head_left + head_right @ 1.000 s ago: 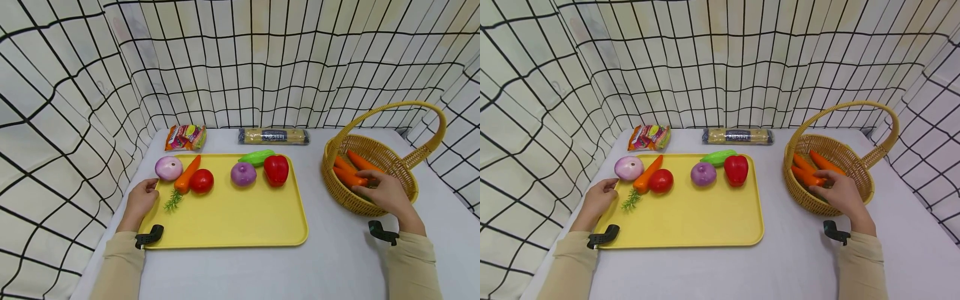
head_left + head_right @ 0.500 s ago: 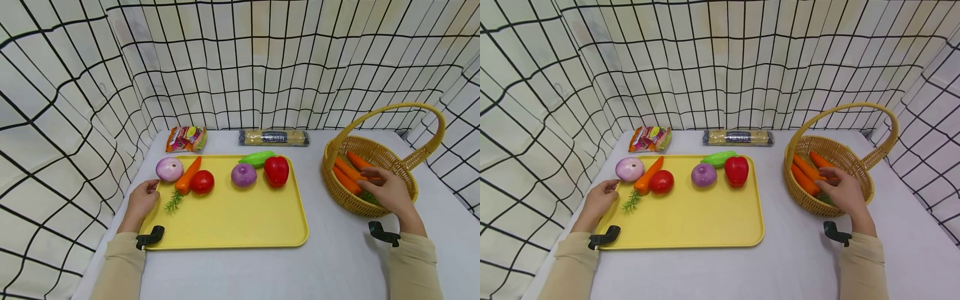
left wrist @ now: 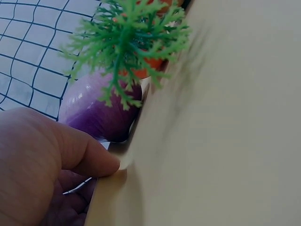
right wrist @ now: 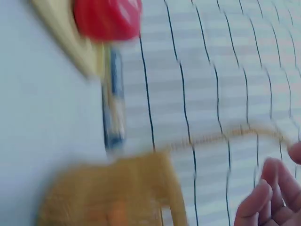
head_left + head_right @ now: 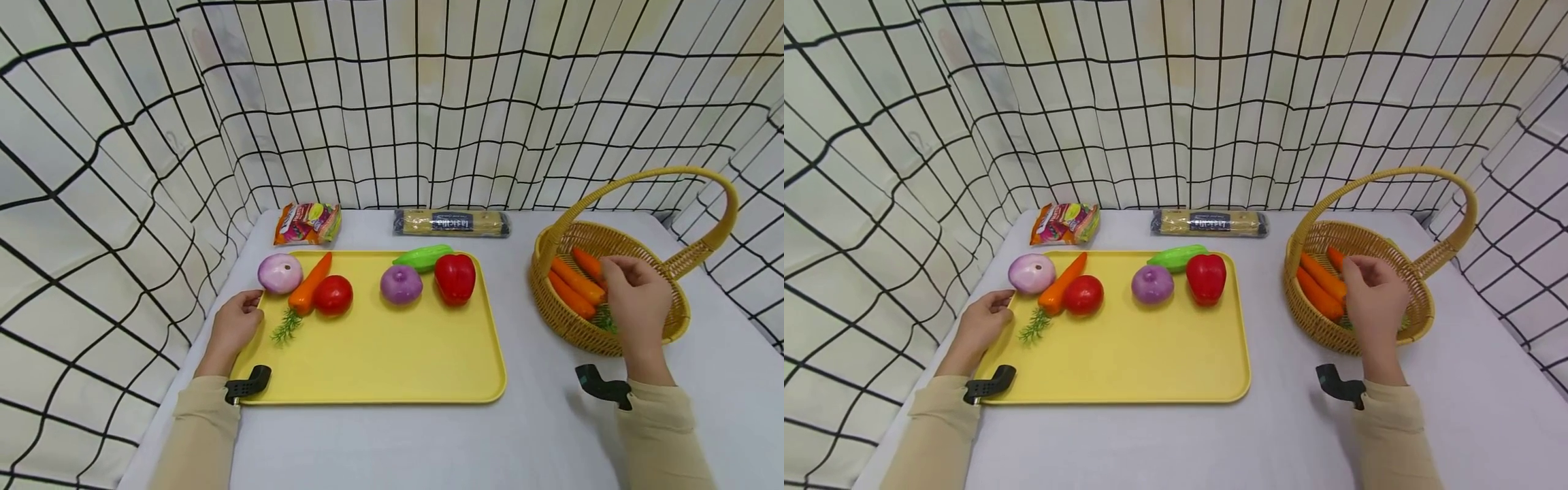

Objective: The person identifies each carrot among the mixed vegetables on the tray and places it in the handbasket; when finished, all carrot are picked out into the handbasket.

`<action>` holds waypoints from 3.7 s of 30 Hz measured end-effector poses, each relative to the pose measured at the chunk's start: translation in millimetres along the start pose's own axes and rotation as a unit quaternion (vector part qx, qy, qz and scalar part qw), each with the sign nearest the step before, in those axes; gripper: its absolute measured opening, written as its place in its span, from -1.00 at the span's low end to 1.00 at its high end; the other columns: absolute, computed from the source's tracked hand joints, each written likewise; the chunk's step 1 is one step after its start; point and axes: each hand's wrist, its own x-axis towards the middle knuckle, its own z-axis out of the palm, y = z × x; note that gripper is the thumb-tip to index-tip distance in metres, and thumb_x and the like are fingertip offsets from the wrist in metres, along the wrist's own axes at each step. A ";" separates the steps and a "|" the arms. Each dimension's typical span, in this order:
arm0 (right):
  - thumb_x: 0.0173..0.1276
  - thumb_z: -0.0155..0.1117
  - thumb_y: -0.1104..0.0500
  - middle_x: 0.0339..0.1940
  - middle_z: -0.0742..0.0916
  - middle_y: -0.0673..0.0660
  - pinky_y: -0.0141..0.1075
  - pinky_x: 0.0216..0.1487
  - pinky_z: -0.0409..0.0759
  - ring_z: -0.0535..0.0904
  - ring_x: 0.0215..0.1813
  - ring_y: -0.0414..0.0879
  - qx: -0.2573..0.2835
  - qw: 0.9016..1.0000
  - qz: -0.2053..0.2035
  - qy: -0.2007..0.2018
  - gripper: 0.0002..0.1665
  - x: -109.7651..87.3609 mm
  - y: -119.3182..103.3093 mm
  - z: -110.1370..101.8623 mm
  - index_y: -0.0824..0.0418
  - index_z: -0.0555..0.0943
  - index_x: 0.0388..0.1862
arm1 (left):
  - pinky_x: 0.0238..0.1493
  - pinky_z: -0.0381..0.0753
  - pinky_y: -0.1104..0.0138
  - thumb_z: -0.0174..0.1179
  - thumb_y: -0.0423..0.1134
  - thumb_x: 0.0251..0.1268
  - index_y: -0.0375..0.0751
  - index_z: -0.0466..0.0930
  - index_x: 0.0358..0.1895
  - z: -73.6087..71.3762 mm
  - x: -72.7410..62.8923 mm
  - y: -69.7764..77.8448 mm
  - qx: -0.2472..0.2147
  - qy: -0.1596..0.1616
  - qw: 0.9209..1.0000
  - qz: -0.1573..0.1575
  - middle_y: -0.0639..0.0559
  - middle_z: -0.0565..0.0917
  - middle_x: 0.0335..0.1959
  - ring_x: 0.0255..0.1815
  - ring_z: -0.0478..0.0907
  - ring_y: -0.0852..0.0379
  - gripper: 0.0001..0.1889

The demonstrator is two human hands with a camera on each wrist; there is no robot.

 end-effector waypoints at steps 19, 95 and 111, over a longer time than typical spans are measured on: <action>0.27 0.33 0.25 -0.13 0.72 0.20 -0.23 -0.06 0.62 0.61 -0.09 0.01 0.031 0.947 -0.119 -0.295 -0.76 -89.7 -38.9 143.6 0.28 0.65 -0.08 | -0.06 0.36 0.19 -0.09 -0.38 0.26 -0.45 0.37 0.31 -3.9 1.4 3.0 0.002 -0.003 1.000 0.008 -0.33 0.51 0.07 0.03 0.42 -0.15 -0.48; 0.01 0.55 -0.07 0.17 0.45 0.15 -0.25 0.05 0.44 0.39 0.10 0.00 -0.142 0.911 0.001 -0.387 -0.45 -184.4 -81.0 363.6 0.02 0.63 0.00 | -0.01 0.37 0.15 -0.10 -0.35 0.27 -0.42 0.37 0.32 0.6 0.2 -4.3 -0.006 0.002 1.000 0.000 -0.32 0.51 0.10 0.06 0.43 -0.16 -0.48; -0.01 0.54 0.09 0.30 0.36 0.17 -0.30 -0.03 0.49 0.47 -0.03 -0.02 -0.182 0.894 -0.034 -0.409 -0.53 -189.6 -77.6 344.7 0.03 0.51 -0.14 | 0.01 0.36 0.15 -0.09 -0.35 0.28 -0.42 0.39 0.30 0.7 -0.9 -2.7 -0.004 0.005 1.000 -0.006 -0.31 0.52 0.08 0.06 0.43 -0.15 -0.50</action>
